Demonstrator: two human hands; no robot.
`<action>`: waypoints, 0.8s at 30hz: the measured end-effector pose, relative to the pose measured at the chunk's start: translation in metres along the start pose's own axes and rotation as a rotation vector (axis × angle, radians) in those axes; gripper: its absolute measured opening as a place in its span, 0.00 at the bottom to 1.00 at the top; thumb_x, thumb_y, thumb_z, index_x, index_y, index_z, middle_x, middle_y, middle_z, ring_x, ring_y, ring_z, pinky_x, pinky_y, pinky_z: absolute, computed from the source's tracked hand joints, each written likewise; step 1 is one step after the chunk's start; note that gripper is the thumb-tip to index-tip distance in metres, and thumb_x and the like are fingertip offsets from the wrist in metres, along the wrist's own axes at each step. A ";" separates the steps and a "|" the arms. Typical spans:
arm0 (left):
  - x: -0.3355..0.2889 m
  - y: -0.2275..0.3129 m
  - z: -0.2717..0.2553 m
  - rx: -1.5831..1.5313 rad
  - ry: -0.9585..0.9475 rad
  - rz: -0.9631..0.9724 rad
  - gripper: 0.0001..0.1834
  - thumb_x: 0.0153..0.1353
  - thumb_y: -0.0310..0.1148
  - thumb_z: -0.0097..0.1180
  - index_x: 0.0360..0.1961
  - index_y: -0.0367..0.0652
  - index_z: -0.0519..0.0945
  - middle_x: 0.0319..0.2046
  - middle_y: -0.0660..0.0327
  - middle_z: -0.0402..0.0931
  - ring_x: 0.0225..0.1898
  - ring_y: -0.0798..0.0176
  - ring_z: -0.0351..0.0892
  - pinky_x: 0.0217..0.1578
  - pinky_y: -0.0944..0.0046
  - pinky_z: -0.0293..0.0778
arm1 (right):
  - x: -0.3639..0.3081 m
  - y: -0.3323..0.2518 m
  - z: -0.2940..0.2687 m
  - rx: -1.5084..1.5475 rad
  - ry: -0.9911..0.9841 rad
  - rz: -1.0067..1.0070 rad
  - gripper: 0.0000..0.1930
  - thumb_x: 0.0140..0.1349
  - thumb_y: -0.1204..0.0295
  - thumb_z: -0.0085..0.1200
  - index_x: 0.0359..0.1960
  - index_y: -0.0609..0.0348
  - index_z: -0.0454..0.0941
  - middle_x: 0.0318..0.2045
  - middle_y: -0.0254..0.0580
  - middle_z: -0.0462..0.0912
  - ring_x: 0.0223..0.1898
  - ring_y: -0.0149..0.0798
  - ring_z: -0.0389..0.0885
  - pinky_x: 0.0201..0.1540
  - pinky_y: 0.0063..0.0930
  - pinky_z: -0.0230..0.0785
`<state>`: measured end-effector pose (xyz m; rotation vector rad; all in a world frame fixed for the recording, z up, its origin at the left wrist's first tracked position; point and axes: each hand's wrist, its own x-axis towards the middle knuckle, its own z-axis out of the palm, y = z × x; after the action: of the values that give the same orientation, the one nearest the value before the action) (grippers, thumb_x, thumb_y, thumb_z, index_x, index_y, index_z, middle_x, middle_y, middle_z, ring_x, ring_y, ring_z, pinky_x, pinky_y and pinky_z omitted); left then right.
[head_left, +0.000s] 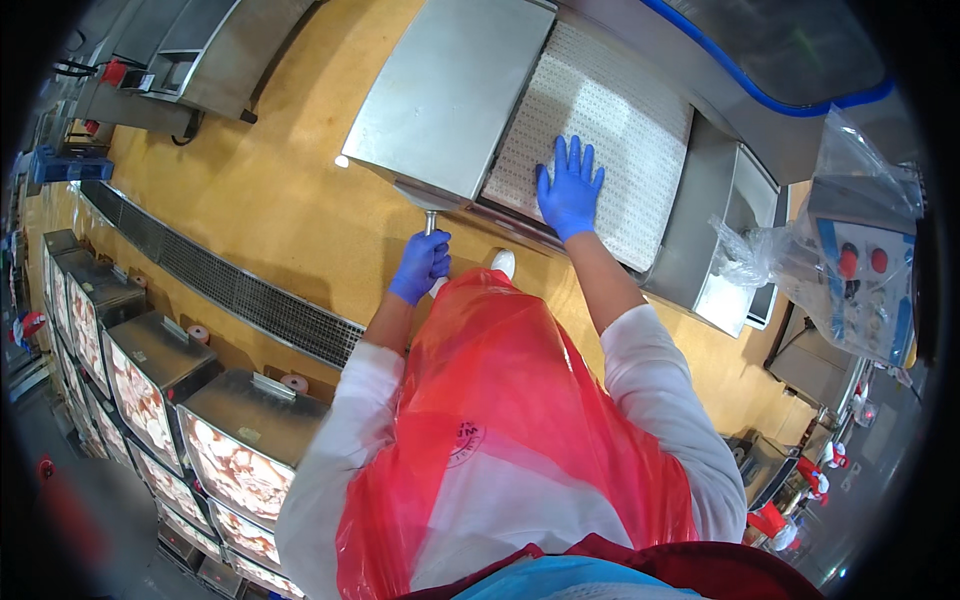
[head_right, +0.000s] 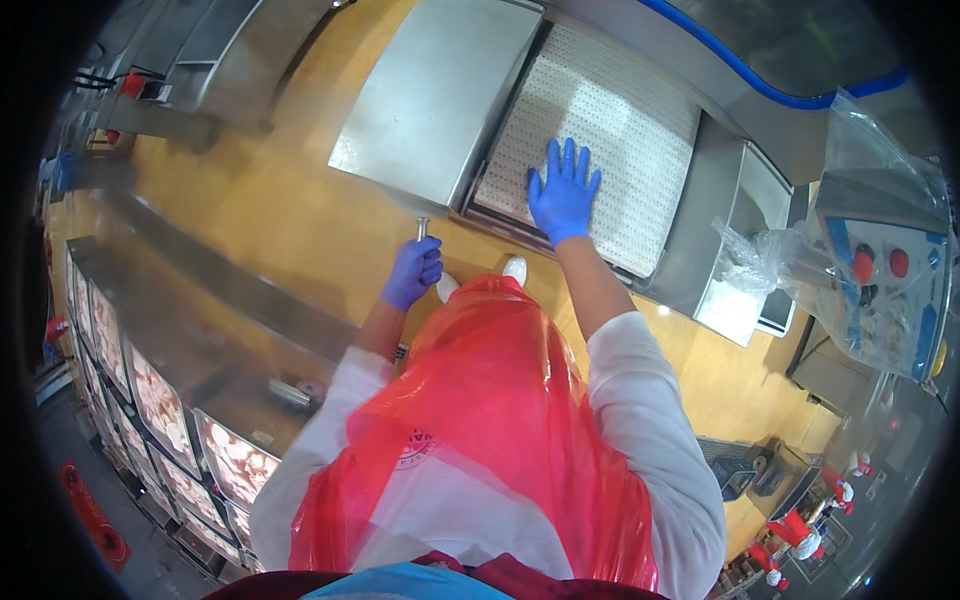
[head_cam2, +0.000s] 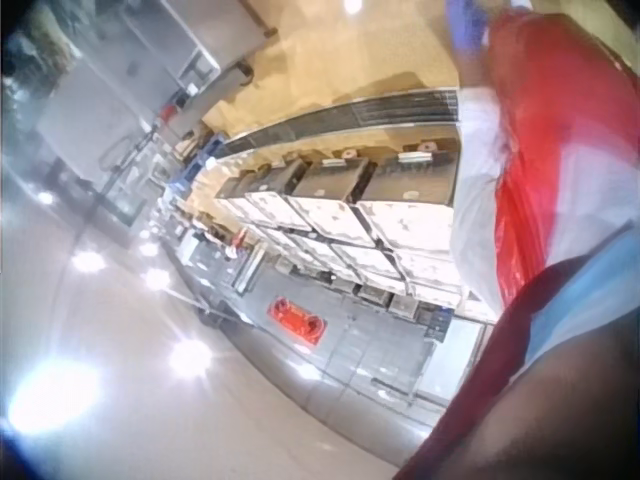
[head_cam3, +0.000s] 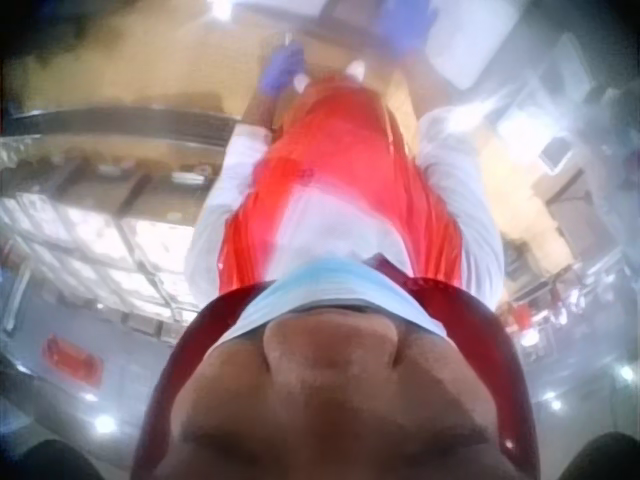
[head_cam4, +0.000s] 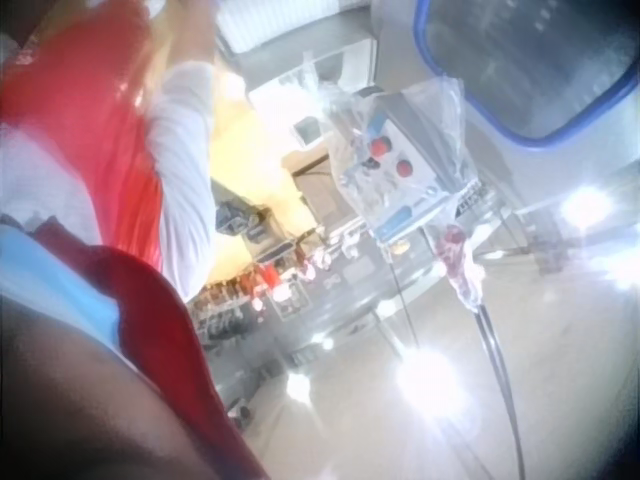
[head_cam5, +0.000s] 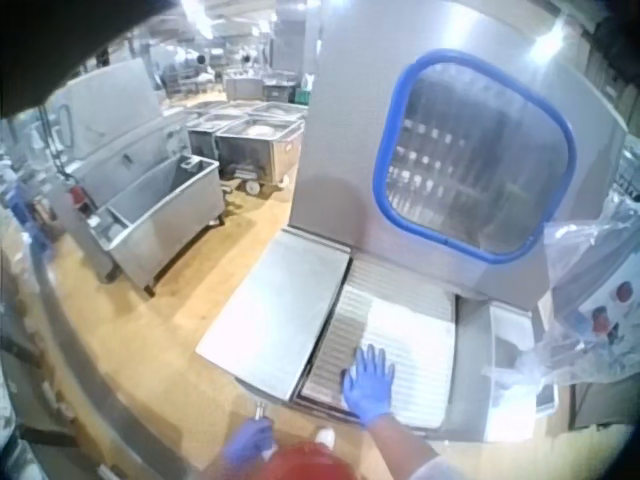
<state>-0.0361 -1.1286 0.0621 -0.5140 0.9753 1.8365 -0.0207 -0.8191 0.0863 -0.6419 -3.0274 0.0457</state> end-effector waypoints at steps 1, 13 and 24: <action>-0.004 -0.003 -0.003 0.032 0.048 0.013 0.15 0.64 0.34 0.60 0.24 0.51 0.67 0.15 0.71 0.60 0.12 0.72 0.57 0.14 0.67 0.51 | -0.005 0.000 0.003 -0.009 -0.002 -0.008 0.36 0.75 0.48 0.41 0.81 0.45 0.51 0.81 0.47 0.49 0.81 0.58 0.42 0.77 0.67 0.35; 0.000 0.002 0.006 0.096 0.080 0.041 0.16 0.65 0.33 0.59 0.24 0.51 0.66 0.14 0.72 0.57 0.12 0.73 0.54 0.13 0.66 0.50 | 0.000 0.002 -0.002 0.043 0.003 0.023 0.36 0.74 0.48 0.41 0.80 0.45 0.52 0.81 0.47 0.50 0.81 0.58 0.43 0.77 0.67 0.35; 0.002 0.004 0.002 0.090 0.154 0.051 0.16 0.66 0.33 0.58 0.23 0.52 0.65 0.14 0.72 0.56 0.11 0.73 0.52 0.13 0.66 0.48 | 0.013 0.005 0.002 0.074 0.049 -0.017 0.36 0.75 0.46 0.40 0.80 0.46 0.54 0.80 0.47 0.54 0.81 0.56 0.45 0.78 0.65 0.35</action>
<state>-0.0407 -1.1267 0.0637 -0.5863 1.1785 1.8090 -0.0305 -0.8093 0.0845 -0.6018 -2.9680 0.1390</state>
